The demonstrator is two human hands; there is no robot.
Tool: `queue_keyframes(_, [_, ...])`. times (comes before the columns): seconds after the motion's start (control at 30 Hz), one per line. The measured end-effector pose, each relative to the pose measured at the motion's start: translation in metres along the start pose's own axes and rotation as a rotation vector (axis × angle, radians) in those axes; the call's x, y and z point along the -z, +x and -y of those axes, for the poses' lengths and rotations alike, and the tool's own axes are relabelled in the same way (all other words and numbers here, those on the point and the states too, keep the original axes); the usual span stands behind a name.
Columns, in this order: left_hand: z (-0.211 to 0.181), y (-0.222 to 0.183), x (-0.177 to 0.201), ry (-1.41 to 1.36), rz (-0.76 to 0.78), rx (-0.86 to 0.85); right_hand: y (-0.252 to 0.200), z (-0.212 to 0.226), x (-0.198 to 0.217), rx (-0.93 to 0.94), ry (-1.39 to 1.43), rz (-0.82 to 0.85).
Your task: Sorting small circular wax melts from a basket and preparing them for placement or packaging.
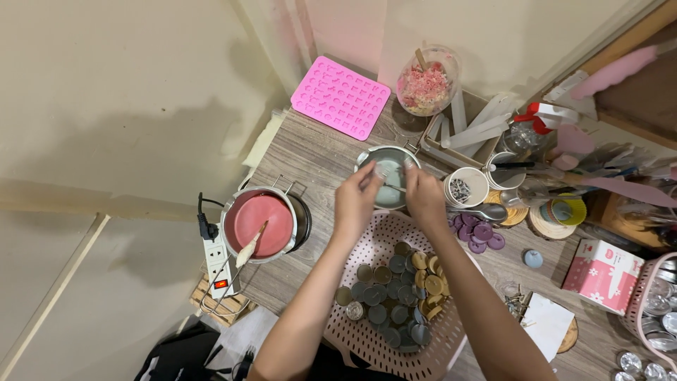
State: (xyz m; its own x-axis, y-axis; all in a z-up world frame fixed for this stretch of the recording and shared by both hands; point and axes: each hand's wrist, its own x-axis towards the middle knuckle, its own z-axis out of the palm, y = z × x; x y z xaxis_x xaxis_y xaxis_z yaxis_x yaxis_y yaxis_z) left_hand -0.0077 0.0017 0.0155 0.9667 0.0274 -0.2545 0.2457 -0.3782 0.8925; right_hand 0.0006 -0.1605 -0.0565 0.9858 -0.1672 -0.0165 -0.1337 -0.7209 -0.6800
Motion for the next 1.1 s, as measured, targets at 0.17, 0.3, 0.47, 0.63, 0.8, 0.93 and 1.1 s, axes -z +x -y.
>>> queue_keyframes(0.17, [0.024,-0.001,0.003,-0.690,0.116,0.188,-0.028,0.053,0.050,-0.031,0.292,0.092])
queue_keyframes(0.3, [-0.012,-0.040,-0.003,-0.744,0.257,0.305,-0.080,0.087,0.090,-0.188,0.228,0.132])
queue_keyframes(0.47, [-0.034,-0.105,-0.032,-0.636,0.442,0.177,-0.155,0.061,0.116,-0.157,0.396,-0.169])
queue_keyframes(0.63, [-0.019,-0.160,-0.088,-0.558,0.572,-0.053,-0.225,0.018,0.135,-0.241,0.414,-0.414])
queue_keyframes(0.8, [-0.006,-0.212,-0.148,-0.358,0.684,-0.080,-0.298,-0.030,0.158,-0.451,0.311,-0.475])
queue_keyframes(0.93, [0.016,-0.251,-0.190,-0.224,0.848,-0.035,-0.369,-0.076,0.172,-0.386,0.096,-0.490])
queue_keyframes(1.1, [0.058,-0.275,-0.234,0.077,1.065,-0.054,-0.437,-0.134,0.169,-0.176,-0.013,-0.458])
